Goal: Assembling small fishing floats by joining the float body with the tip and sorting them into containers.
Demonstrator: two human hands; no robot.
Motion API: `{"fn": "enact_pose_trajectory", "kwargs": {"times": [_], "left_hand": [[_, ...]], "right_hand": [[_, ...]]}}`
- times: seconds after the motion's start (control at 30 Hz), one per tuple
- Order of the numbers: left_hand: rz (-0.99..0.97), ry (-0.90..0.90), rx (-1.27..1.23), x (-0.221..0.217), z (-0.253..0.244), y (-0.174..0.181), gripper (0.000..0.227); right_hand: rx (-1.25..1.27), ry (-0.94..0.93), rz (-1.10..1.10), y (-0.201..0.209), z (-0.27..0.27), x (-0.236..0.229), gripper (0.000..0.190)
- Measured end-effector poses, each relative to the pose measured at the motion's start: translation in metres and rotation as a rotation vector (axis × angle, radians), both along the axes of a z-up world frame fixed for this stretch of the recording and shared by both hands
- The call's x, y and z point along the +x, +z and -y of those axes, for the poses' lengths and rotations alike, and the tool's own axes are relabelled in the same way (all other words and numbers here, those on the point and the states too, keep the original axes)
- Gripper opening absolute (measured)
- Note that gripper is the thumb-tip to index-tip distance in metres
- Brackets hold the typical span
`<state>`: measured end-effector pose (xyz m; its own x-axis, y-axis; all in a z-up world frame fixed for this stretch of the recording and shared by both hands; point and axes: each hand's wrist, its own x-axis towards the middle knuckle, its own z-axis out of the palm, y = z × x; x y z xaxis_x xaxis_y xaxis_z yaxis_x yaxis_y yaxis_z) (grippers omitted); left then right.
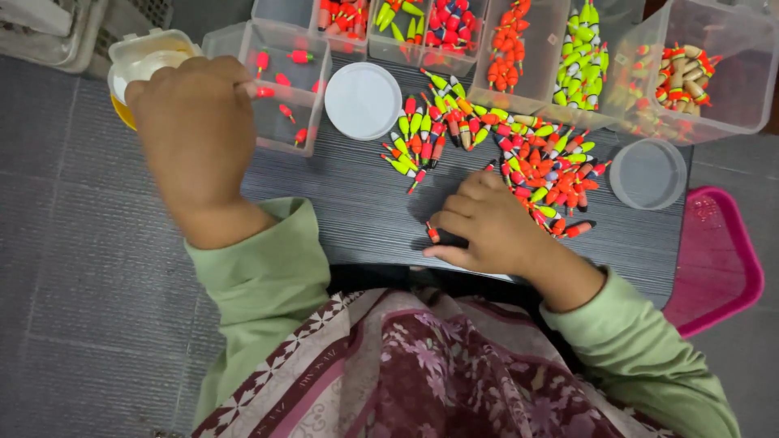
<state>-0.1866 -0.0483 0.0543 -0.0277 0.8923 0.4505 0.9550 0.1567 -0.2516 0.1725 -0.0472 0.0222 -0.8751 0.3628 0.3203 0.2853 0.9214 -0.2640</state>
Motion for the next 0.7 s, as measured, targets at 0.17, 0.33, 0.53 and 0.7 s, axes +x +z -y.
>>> {"fn": "enact_pose_trajectory", "kwargs": {"times": [0.17,0.33,0.53,0.7], "left_hand": [[-0.084,0.062,-0.015,-0.003,-0.001,-0.01,0.02],[-0.052,0.026,0.106,0.013,-0.008,-0.002,0.008],[0.869,-0.541,-0.488,0.119,-0.023,0.021,0.028],[0.78,-0.903,-0.607,0.162,-0.018,0.006,0.023]], "right_hand": [[0.048,-0.022,0.033,-0.006,0.001,-0.003,0.036],[0.045,-0.056,0.05,-0.016,-0.001,-0.001,0.024],[0.0,-0.351,0.022,-0.024,-0.019,0.02,0.029],[0.087,-0.449,-0.292,-0.041,-0.031,0.04,0.018]]}}
